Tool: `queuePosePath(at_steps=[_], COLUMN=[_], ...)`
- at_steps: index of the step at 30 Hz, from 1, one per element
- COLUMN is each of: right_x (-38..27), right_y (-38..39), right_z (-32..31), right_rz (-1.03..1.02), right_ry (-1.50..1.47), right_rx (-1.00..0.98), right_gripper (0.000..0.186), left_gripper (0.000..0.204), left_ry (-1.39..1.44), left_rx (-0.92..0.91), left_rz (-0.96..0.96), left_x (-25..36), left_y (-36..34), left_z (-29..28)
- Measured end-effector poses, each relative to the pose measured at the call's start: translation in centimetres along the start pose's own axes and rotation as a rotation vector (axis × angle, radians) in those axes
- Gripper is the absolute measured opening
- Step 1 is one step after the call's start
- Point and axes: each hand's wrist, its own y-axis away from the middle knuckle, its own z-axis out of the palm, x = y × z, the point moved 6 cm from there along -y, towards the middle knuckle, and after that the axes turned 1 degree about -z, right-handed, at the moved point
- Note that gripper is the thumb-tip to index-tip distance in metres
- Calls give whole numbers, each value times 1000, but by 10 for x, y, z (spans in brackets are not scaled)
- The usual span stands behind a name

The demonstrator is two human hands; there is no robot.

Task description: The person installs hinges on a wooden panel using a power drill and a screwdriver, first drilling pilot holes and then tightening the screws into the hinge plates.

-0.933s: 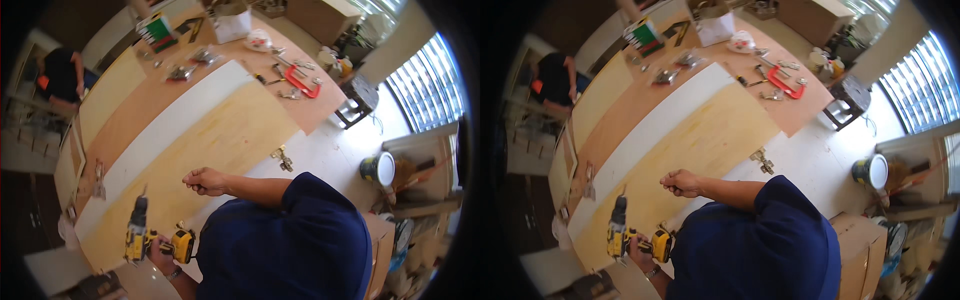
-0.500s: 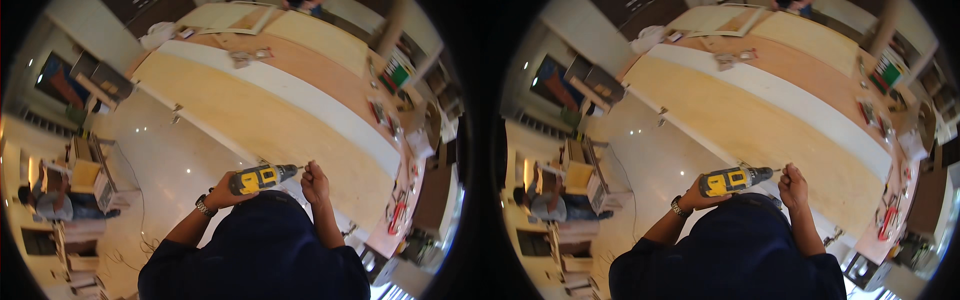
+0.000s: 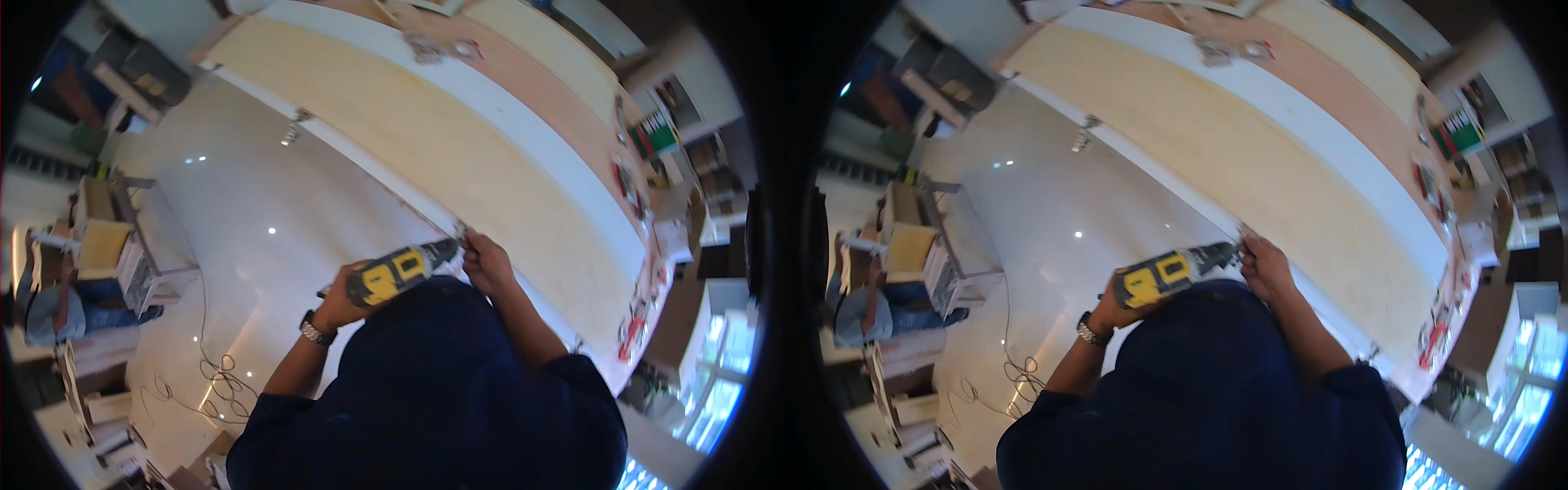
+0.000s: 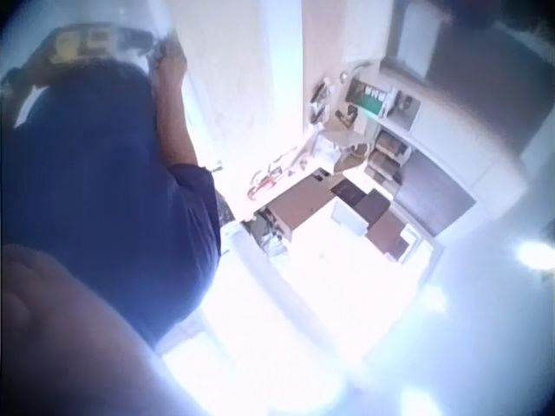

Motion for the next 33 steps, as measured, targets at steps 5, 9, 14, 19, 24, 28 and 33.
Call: queuePosePath(at_steps=[5, 9, 14, 19, 24, 28, 33], right_x=[19, 23, 30, 42, 30, 24, 28], right_y=[-15, -20, -33, -50, -58, -61, -68], right_z=[9, 8, 6, -7, 2, 5, -3], right_rz=[150, 217, 307, 415, 403, 439, 512], right_ry=[-151, -130, -157, -237, -259, -192, -156], right_rx=[-7, -49, -19, -179, -114, -102, -118], right_gripper=[17, 20, 19, 20, 16, 14, 14], left_gripper=[40, 42, 40, 40, 41, 45, 48], left_ry=[-164, -228, -323, -331, -391, -328, -235], left_rx=[23, 10, 18, -112, -96, -12, 16], left_rz=[54, 4, 28, -74, -228, -199, -264], left_x=[-8, -8, 3, 6, 18, 11, 12], left_y=[12, 12, 2, -16, -22, -15, -17], left_z=[-15, -12, -7, 4, 8, 14, 20])
